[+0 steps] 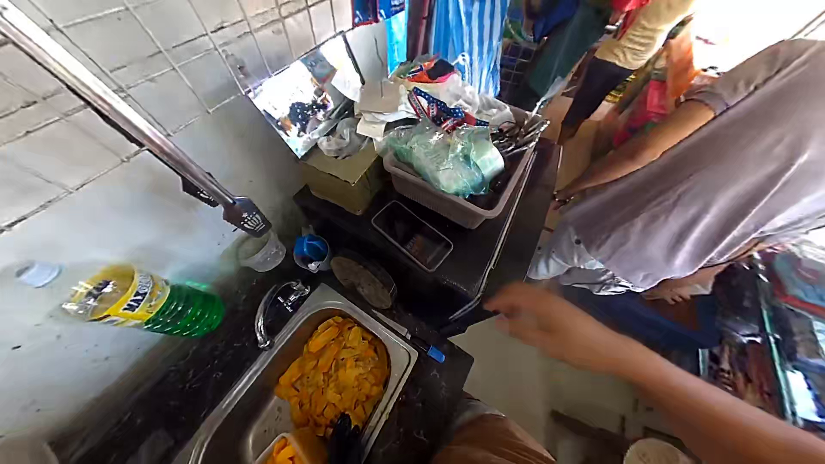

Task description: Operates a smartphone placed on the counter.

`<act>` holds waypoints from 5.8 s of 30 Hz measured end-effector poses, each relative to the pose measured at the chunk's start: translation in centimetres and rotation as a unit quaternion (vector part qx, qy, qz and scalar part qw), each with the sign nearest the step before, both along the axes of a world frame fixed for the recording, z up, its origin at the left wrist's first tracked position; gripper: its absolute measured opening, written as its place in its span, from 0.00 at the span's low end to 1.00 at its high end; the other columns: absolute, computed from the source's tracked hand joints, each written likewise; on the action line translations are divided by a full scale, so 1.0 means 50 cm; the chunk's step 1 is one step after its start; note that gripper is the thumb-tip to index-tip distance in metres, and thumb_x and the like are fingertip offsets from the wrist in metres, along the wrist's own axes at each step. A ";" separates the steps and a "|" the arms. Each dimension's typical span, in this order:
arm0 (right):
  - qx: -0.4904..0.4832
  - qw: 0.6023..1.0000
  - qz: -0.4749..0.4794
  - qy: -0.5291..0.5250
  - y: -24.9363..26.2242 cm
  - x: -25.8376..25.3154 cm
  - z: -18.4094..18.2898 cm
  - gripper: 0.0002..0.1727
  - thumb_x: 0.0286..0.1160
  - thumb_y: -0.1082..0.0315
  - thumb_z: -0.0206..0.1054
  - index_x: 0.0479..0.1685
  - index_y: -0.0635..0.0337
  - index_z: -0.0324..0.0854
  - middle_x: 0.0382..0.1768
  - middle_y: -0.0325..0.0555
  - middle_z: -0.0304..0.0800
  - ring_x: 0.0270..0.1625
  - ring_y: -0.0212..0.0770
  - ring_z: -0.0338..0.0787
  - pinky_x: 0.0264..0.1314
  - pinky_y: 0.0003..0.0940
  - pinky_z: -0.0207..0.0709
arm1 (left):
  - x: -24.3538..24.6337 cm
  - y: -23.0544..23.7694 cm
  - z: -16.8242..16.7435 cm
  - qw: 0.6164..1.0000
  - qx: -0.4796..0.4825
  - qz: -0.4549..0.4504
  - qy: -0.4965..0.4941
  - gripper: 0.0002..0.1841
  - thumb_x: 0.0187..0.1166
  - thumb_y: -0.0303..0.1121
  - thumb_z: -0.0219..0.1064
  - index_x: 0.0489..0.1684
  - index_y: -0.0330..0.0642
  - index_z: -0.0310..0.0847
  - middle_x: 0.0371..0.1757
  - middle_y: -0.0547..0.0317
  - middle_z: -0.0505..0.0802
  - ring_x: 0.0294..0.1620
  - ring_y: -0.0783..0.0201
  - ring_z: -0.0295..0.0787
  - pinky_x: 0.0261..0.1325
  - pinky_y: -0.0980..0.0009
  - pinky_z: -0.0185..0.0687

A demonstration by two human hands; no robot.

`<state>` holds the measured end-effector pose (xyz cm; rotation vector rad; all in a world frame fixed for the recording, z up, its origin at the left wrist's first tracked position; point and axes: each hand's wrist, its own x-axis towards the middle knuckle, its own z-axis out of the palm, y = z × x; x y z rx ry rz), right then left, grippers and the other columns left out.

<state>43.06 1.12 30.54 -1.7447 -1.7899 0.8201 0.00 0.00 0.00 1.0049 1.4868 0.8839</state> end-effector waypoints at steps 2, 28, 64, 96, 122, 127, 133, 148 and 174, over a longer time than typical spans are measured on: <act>0.084 0.995 0.030 -0.037 0.103 0.010 0.031 0.25 0.84 0.45 0.64 0.71 0.48 0.83 0.69 0.48 0.84 0.71 0.40 0.83 0.73 0.44 0.80 | 0.013 0.016 0.024 0.999 -0.013 0.005 0.029 0.27 0.78 0.31 0.68 0.75 0.25 0.72 0.73 0.39 0.83 0.73 0.60 0.80 0.76 0.63 0.76; -0.032 0.987 0.099 -0.123 0.399 -0.010 -0.023 0.45 0.80 0.26 0.50 0.92 0.42 0.60 0.96 0.54 0.41 0.92 0.54 0.58 0.85 0.56 0.68 | 0.001 0.036 -0.044 0.983 -0.091 0.153 0.053 0.26 0.84 0.42 0.60 0.78 0.41 0.75 0.77 0.50 0.84 0.76 0.56 0.80 0.75 0.53 0.78; 0.179 0.977 0.115 -0.017 0.311 0.064 -0.129 0.26 0.79 0.43 0.68 0.62 0.52 0.73 0.83 0.62 0.68 0.88 0.44 0.68 0.85 0.32 0.69 | 0.027 0.077 -0.016 0.972 -0.162 0.161 0.055 0.29 0.85 0.45 0.57 0.81 0.37 0.69 0.76 0.47 0.83 0.73 0.58 0.81 0.73 0.59 0.78; 0.173 0.977 0.121 -0.024 0.311 0.066 -0.128 0.25 0.81 0.43 0.67 0.61 0.52 0.75 0.82 0.64 0.68 0.87 0.44 0.69 0.85 0.30 0.68 | 0.017 0.077 -0.024 0.971 -0.176 0.160 0.029 0.30 0.86 0.44 0.57 0.83 0.38 0.66 0.77 0.48 0.82 0.73 0.60 0.81 0.72 0.61 0.78; 0.177 0.977 0.114 -0.020 0.305 0.068 -0.135 0.23 0.82 0.44 0.67 0.60 0.52 0.76 0.84 0.60 0.68 0.89 0.45 0.66 0.88 0.36 0.66 | 0.026 0.080 -0.011 0.971 -0.174 0.163 0.038 0.28 0.86 0.44 0.58 0.82 0.39 0.69 0.76 0.49 0.83 0.72 0.60 0.82 0.72 0.61 0.79; 0.174 0.976 0.127 -0.033 0.306 0.068 -0.133 0.25 0.80 0.41 0.66 0.63 0.48 0.77 0.86 0.60 0.64 0.91 0.46 0.63 0.88 0.38 0.65 | 0.023 0.079 -0.015 0.971 -0.167 0.168 0.037 0.28 0.87 0.44 0.58 0.82 0.38 0.69 0.75 0.49 0.84 0.72 0.60 0.82 0.71 0.61 0.79; 0.178 0.972 0.138 -0.060 0.304 0.066 -0.136 0.26 0.79 0.36 0.65 0.67 0.40 0.78 0.89 0.60 0.58 0.93 0.52 0.57 0.90 0.45 0.63 | 0.025 0.079 -0.018 0.969 -0.164 0.185 0.026 0.28 0.85 0.42 0.60 0.81 0.37 0.69 0.75 0.49 0.84 0.71 0.60 0.83 0.70 0.62 0.79; 0.171 0.965 0.174 -0.099 0.306 0.066 -0.137 0.26 0.79 0.32 0.61 0.68 0.29 0.83 0.87 0.61 0.64 0.94 0.60 0.53 0.91 0.58 0.56 | 0.019 0.078 -0.021 0.972 -0.167 0.165 0.025 0.29 0.86 0.44 0.57 0.83 0.39 0.68 0.77 0.49 0.83 0.73 0.60 0.81 0.72 0.61 0.79; 0.173 0.981 0.082 -0.030 0.307 0.060 -0.133 0.36 0.73 0.41 0.75 0.70 0.57 0.74 0.82 0.62 0.71 0.85 0.47 0.72 0.82 0.38 0.73 | 0.024 0.085 -0.009 0.974 -0.174 0.140 0.042 0.28 0.88 0.43 0.55 0.84 0.39 0.67 0.78 0.50 0.82 0.74 0.60 0.81 0.72 0.60 0.79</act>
